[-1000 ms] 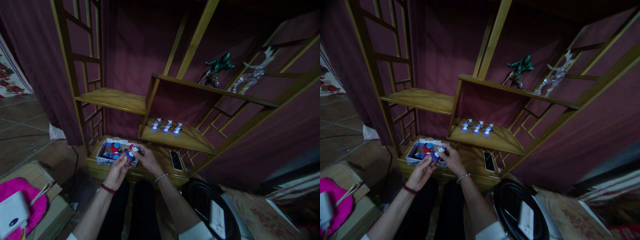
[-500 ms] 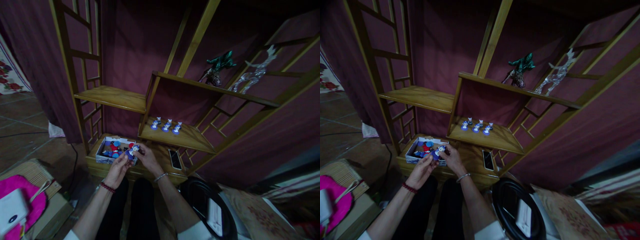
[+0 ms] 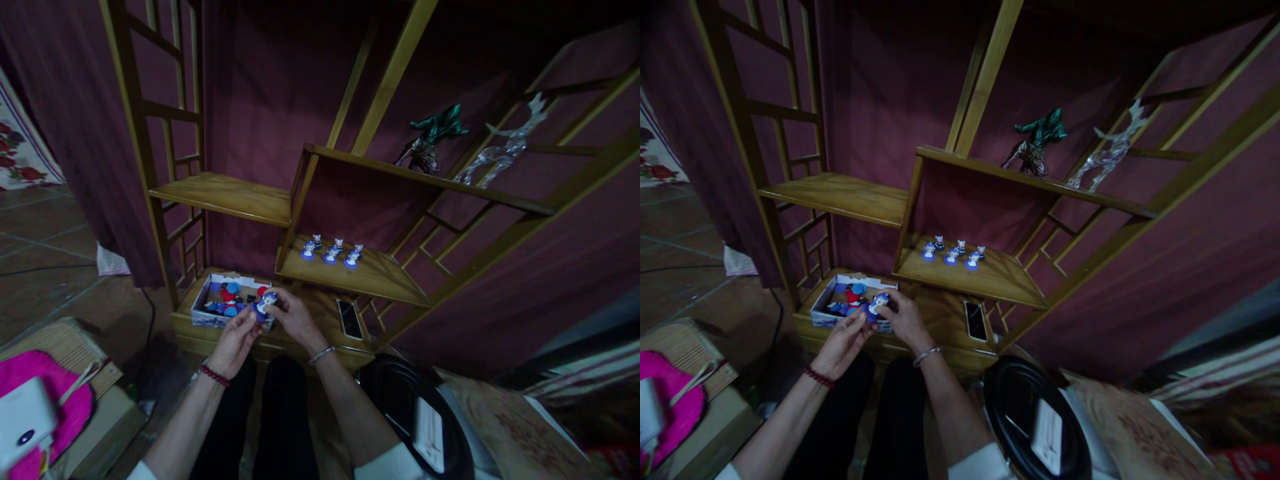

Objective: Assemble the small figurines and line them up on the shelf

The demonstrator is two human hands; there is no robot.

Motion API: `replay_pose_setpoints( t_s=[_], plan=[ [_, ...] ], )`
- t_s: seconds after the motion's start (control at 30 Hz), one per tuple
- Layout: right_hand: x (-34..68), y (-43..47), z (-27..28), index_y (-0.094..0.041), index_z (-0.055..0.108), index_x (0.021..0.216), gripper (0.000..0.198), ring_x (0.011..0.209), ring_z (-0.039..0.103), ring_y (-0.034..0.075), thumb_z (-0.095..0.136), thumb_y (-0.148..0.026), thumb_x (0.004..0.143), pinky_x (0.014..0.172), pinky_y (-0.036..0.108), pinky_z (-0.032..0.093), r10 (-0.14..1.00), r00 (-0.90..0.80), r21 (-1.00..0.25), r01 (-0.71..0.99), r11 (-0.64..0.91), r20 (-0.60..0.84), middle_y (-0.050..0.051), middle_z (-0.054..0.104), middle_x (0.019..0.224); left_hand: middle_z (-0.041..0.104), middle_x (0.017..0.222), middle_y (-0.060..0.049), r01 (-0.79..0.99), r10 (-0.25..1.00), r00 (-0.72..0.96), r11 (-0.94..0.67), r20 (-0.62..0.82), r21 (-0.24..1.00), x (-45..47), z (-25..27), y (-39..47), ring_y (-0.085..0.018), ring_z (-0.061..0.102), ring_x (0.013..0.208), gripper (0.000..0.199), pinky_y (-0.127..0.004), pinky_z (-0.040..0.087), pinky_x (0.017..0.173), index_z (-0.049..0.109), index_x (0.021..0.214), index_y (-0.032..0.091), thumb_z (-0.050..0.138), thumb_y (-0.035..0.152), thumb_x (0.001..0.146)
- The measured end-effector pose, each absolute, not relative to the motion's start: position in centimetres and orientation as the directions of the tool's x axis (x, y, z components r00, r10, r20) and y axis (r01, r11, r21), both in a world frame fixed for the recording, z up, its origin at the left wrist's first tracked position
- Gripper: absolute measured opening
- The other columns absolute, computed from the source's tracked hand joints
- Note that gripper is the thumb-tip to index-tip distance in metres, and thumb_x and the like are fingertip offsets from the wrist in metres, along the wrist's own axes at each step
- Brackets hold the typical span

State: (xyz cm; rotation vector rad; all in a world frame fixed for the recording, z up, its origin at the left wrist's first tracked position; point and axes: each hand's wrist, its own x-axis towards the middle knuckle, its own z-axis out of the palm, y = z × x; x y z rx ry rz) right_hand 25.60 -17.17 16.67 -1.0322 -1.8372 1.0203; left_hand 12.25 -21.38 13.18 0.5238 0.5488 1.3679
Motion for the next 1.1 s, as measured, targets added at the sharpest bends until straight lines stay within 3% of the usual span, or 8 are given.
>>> replay_pose_setpoints(
  t_s=[0.57, 0.9, 1.1],
  plan=[
    [25.7, -17.8, 17.5, -0.023, 0.055, 0.098, 0.025, 0.075, 0.057, 0.013, 0.055, -0.032, 0.074, 0.069, 0.024, 0.044, 0.868, -0.414, -0.831, 0.353, 0.430, 0.274, -0.001, 0.062, 0.085, 0.063, 0.081, -0.002, -0.774, 0.991, 0.134, 0.110, -0.008, 0.624, 12.4, 12.7, -21.6, -0.009, 0.056, 0.069, 0.017, -0.023, 0.045, 0.070, 0.063, 0.087, 0.015, 0.063, 0.018, 0.070],
    [25.6, -18.4, 17.1, -0.022, 0.055, 0.097, 0.025, 0.073, 0.057, 0.012, 0.056, -0.029, 0.073, 0.068, 0.023, 0.045, 0.881, -0.358, -0.801, 0.402, 0.444, 0.309, 0.000, 0.062, 0.083, 0.064, 0.081, -0.002, -0.769, 0.992, 0.118, 0.115, -0.037, 0.629, 12.6, 12.8, -21.9, -0.010, 0.056, 0.070, 0.019, -0.023, 0.044, 0.071, 0.065, 0.085, 0.015, 0.066, 0.020, 0.067],
    [25.0, -19.0, 17.6, -0.021, 0.055, 0.094, 0.023, 0.069, 0.057, 0.011, 0.057, -0.025, 0.071, 0.064, 0.021, 0.045, 0.896, -0.303, -0.815, 0.391, 0.427, 0.324, -0.001, 0.062, 0.079, 0.064, 0.087, -0.003, -0.773, 0.993, 0.113, 0.103, -0.024, 0.626, 12.6, 12.8, -21.9, -0.010, 0.056, 0.073, 0.034, -0.022, 0.043, 0.071, 0.061, 0.101, 0.018, 0.066, 0.020, 0.067]
  ],
)
